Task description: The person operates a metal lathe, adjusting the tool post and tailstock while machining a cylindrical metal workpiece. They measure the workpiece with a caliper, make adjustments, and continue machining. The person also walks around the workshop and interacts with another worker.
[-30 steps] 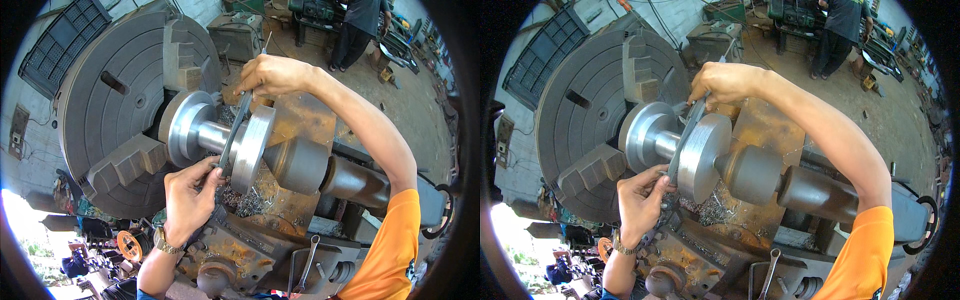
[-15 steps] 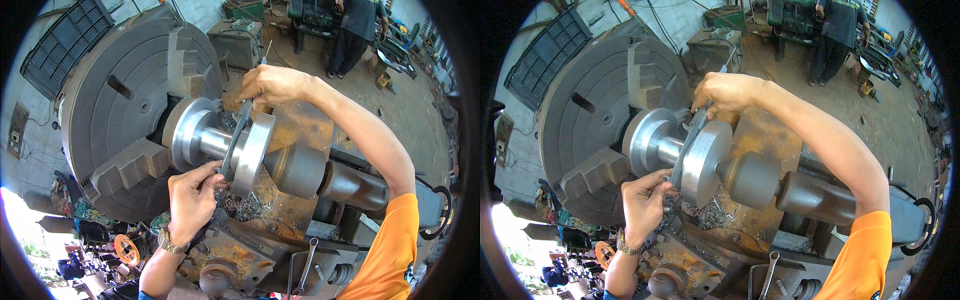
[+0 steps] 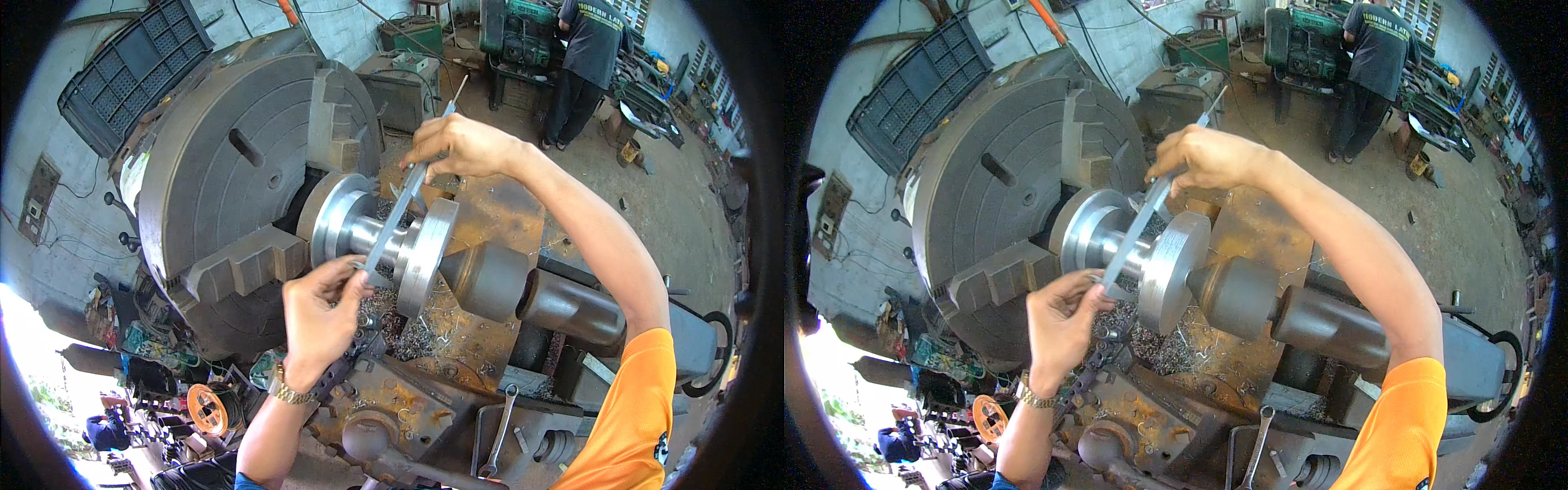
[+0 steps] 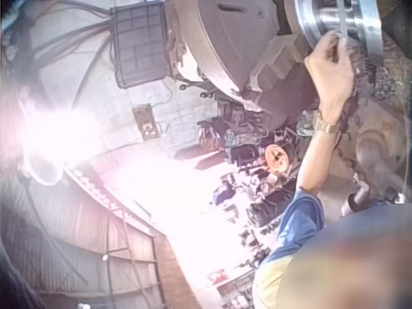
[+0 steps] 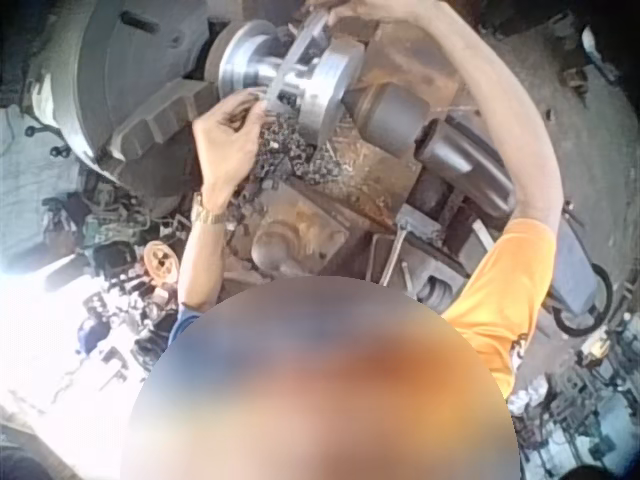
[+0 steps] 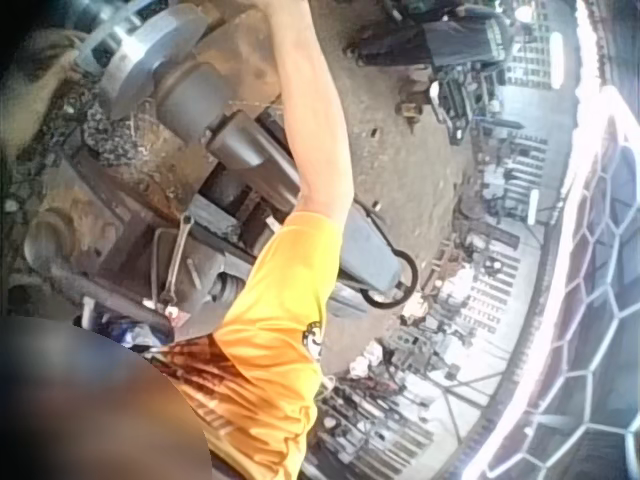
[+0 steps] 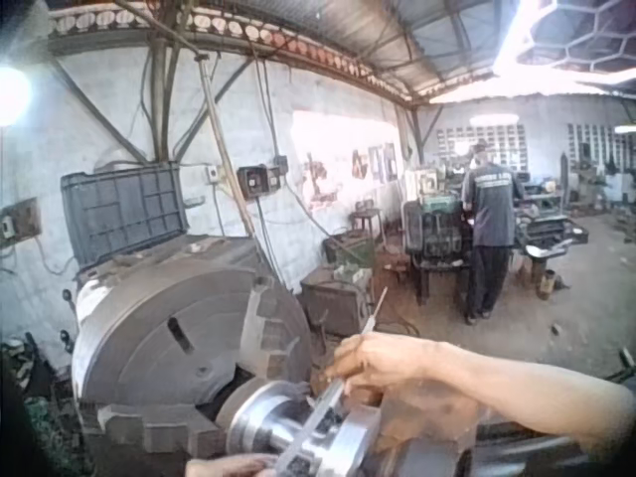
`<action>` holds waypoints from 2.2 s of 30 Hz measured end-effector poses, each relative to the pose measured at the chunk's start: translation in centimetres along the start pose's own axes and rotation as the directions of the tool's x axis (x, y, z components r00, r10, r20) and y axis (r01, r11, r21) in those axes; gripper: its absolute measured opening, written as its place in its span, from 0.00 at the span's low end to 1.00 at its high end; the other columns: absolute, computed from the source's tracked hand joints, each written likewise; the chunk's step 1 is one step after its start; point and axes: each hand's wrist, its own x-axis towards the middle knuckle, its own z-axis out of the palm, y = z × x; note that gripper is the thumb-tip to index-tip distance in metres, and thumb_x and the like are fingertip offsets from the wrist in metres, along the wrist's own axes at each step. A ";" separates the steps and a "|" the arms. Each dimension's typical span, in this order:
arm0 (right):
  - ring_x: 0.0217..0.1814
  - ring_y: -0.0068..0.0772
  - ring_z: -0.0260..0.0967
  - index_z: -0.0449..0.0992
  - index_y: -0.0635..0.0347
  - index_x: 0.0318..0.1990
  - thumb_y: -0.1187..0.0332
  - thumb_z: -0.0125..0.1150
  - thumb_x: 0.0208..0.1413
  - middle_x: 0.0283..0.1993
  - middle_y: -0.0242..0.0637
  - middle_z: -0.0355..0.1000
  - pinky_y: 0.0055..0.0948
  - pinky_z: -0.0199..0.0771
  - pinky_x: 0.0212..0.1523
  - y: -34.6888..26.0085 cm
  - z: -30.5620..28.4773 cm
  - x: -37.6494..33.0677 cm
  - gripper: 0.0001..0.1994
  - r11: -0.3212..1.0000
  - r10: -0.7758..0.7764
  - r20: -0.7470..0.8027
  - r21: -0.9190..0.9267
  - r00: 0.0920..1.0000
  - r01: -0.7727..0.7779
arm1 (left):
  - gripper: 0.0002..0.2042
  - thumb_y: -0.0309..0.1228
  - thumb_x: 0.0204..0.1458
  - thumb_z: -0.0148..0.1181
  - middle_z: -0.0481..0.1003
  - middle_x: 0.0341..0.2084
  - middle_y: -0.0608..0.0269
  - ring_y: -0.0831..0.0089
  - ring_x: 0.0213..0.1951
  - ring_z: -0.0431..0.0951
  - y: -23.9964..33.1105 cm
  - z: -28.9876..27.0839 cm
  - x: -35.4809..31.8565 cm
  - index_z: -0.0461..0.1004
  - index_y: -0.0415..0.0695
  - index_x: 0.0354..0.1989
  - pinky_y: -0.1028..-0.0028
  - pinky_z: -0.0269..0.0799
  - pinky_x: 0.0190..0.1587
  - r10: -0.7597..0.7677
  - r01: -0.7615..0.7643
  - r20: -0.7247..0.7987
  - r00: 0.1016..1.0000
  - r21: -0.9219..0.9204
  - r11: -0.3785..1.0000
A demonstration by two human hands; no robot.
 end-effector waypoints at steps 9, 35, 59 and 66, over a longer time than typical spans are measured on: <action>0.48 0.53 0.76 0.81 0.64 0.50 0.68 0.72 0.50 0.44 0.46 0.78 0.44 0.75 0.48 -11.1 -6.5 -0.7 0.19 0.990 -0.025 -0.148 -0.138 0.989 0.004 | 0.09 0.23 0.62 0.61 0.82 0.43 0.50 0.75 0.34 0.82 6.5 -6.5 -3.1 0.78 0.29 0.46 0.73 0.82 0.37 0.209 -0.227 -0.172 0.963 -0.093 0.970; 0.36 0.44 0.74 0.77 0.64 0.49 0.67 0.71 0.48 0.35 0.38 0.69 0.39 0.76 0.34 -59.0 -8.4 -12.9 0.20 0.871 -0.025 -0.203 -0.485 0.979 -0.078 | 0.14 0.28 0.58 0.67 0.81 0.32 0.53 0.67 0.29 0.82 16.9 -15.7 -35.4 0.76 0.27 0.43 0.70 0.80 0.36 0.449 -0.497 -0.216 0.867 -0.289 0.819; 0.28 0.36 0.72 0.79 0.65 0.50 0.65 0.75 0.44 0.31 0.34 0.68 0.35 0.72 0.28 -109.6 13.0 -32.5 0.24 0.585 0.548 -0.432 -0.414 0.716 -0.698 | 0.11 0.29 0.60 0.64 0.79 0.40 0.50 0.64 0.35 0.82 10.5 -15.3 -73.8 0.76 0.35 0.47 0.67 0.82 0.40 0.333 0.349 0.576 0.747 -0.765 0.541; 0.29 0.38 0.75 0.77 0.58 0.51 0.61 0.71 0.53 0.30 0.34 0.69 0.37 0.75 0.28 -126.8 17.0 -45.2 0.20 0.158 0.727 -0.602 -0.323 0.331 -0.933 | 0.28 0.23 0.53 0.70 0.70 0.43 0.64 0.78 0.40 0.74 18.6 -3.8 -87.5 0.65 0.38 0.62 0.78 0.75 0.38 0.422 0.179 0.800 0.427 -0.533 0.827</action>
